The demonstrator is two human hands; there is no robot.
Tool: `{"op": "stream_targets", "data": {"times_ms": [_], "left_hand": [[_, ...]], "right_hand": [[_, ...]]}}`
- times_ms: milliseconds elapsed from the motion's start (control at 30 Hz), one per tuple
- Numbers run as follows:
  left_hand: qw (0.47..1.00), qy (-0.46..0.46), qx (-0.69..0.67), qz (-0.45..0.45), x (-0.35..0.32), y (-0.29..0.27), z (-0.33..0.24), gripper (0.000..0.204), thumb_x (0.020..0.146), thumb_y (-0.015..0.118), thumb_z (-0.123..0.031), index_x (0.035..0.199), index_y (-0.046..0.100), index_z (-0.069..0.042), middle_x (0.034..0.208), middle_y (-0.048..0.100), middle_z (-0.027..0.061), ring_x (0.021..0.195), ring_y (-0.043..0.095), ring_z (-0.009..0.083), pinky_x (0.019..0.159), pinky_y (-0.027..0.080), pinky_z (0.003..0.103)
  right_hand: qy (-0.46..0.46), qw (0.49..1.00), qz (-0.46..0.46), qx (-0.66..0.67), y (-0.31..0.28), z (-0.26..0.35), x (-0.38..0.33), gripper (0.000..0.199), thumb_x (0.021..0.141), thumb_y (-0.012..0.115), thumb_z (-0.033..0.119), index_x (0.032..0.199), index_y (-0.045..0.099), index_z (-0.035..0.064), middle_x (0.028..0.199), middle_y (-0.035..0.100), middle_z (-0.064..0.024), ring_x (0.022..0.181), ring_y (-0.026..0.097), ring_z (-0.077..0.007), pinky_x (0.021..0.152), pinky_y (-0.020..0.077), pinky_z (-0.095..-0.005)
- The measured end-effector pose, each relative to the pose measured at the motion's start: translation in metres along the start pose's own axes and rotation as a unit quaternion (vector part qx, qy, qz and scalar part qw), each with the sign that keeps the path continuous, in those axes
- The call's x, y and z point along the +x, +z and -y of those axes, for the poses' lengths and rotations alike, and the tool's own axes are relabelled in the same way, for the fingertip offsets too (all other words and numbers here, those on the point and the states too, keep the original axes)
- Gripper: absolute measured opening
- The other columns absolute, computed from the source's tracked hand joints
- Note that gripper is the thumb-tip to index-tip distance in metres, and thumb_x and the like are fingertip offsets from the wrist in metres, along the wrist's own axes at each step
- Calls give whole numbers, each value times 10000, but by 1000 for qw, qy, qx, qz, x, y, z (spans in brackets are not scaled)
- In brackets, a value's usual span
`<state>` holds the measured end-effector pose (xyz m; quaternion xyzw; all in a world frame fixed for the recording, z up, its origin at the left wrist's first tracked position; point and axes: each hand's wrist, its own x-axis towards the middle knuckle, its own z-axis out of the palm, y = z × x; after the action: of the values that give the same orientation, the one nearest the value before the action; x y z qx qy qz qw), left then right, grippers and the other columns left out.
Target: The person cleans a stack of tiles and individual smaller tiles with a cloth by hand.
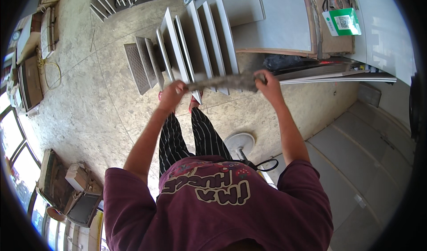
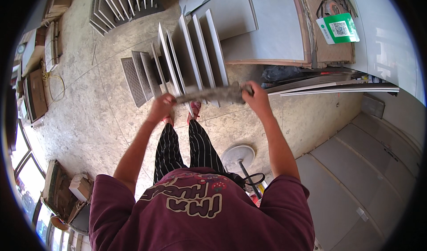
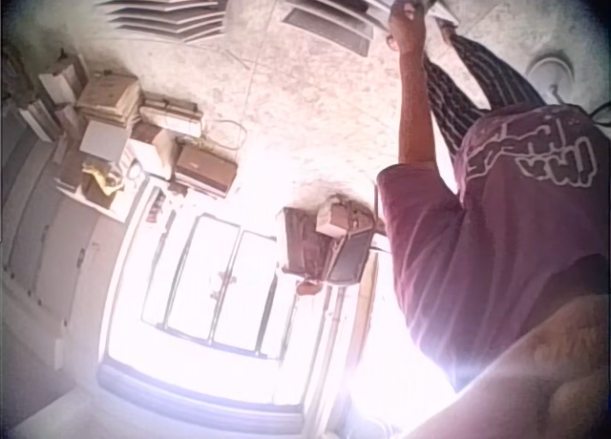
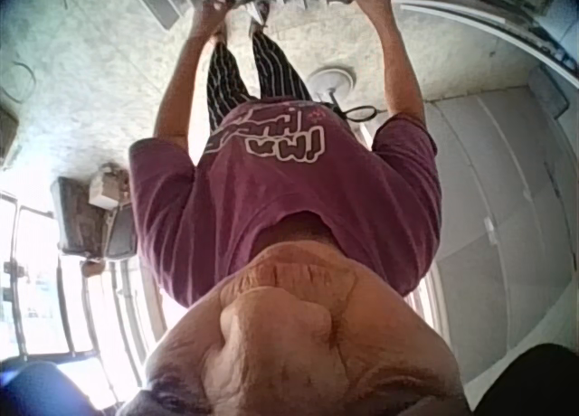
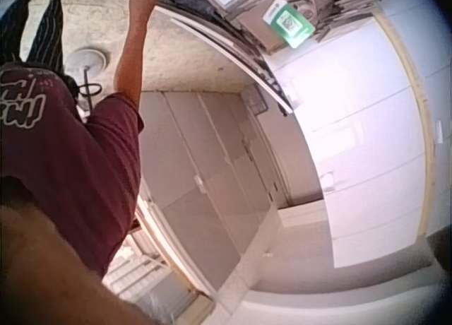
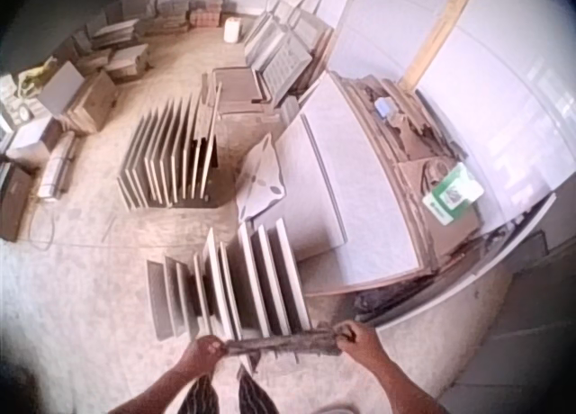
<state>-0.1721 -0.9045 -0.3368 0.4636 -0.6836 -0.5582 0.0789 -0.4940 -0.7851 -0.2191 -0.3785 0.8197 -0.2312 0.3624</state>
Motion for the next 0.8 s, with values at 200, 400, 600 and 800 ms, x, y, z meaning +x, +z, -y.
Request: {"op": "stream_targets", "data": {"times_ms": [200, 400, 600, 800], "left_hand": [[974, 90, 16, -209, 103, -71, -37, 155, 747, 675, -141, 880, 637, -70, 803, 643, 99, 734, 631, 233, 651, 490, 325], [964, -13, 79, -253, 166, -54, 6, 214, 751, 689, -217, 916, 642, -88, 806, 663, 97, 761, 646, 231, 679, 492, 325], [978, -28, 109, -175, 125, 1, 39, 137, 718, 672, -183, 840, 645, -128, 853, 625, 86, 836, 596, 319, 708, 487, 406], [981, 15, 119, -150, 49, 43, 39, 102, 731, 667, -133, 808, 617, -88, 878, 596, 71, 851, 566, 280, 714, 469, 384]], "right_hand": [[-157, 982, -105, 9, 1, 66, 109, 204, 789, 596, 94, 992, 613, 90, 751, 575, -73, 601, 499, -140, 586, 433, -271], [-199, 959, -183, -86, 49, 50, 189, 184, 772, 575, 105, 955, 595, 105, 900, 611, -131, 853, 574, -339, 727, 472, -405], [-194, 967, -139, -84, 69, -3, 167, 196, 766, 568, 55, 956, 588, 99, 915, 597, -139, 844, 570, -336, 724, 463, -413], [-153, 982, -96, -55, 63, -37, 91, 216, 757, 577, 22, 964, 580, 83, 896, 594, -145, 824, 570, -345, 697, 458, -389]]}}
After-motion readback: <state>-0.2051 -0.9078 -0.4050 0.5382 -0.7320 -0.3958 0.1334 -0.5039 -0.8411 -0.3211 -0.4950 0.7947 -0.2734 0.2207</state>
